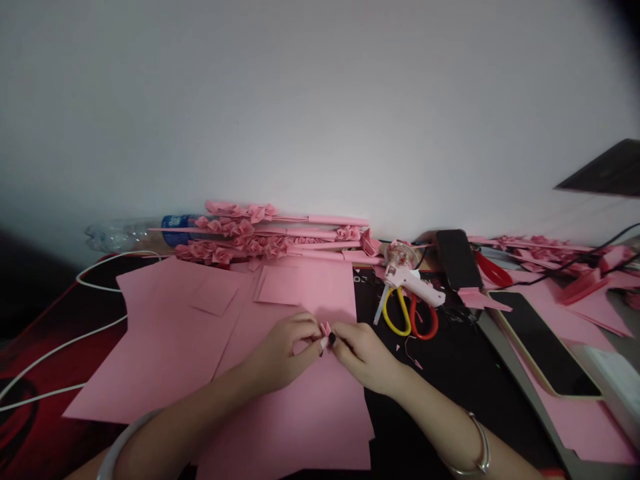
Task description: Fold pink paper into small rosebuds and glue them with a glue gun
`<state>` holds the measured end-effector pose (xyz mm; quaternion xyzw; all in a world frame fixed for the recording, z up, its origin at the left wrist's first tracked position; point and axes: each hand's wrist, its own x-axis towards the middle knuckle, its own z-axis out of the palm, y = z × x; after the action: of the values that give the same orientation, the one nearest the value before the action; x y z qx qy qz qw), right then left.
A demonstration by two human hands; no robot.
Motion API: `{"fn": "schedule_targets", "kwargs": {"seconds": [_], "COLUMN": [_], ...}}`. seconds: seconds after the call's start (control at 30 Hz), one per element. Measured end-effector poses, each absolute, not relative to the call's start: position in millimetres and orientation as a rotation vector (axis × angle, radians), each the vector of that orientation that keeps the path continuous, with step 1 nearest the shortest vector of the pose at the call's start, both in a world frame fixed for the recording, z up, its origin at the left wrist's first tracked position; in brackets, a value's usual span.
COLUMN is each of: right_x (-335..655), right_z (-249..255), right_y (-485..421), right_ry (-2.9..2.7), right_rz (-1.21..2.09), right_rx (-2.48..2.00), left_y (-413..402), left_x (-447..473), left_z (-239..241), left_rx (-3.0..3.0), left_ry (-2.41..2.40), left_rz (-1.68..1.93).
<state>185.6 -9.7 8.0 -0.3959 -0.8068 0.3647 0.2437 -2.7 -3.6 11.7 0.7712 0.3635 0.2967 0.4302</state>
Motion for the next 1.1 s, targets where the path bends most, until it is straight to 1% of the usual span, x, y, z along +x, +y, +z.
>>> {"fn": "schedule_targets", "kwargs": {"seconds": [0.87,1.1], "right_x": [185.2,184.2], "right_z": [7.6,8.8], "right_y": [-13.6,-14.2], "right_ry": [-2.351,-2.335], "right_rz": [0.887,0.927], "right_rx": [-1.079,-1.073], "left_y": [-6.2,-7.0], "left_x": [-3.2,-2.6], "left_z": [11.3,10.8], "left_rx": [1.997,1.993], "left_ry": [0.885,0.934], "left_rz": [0.769,0.730]}}
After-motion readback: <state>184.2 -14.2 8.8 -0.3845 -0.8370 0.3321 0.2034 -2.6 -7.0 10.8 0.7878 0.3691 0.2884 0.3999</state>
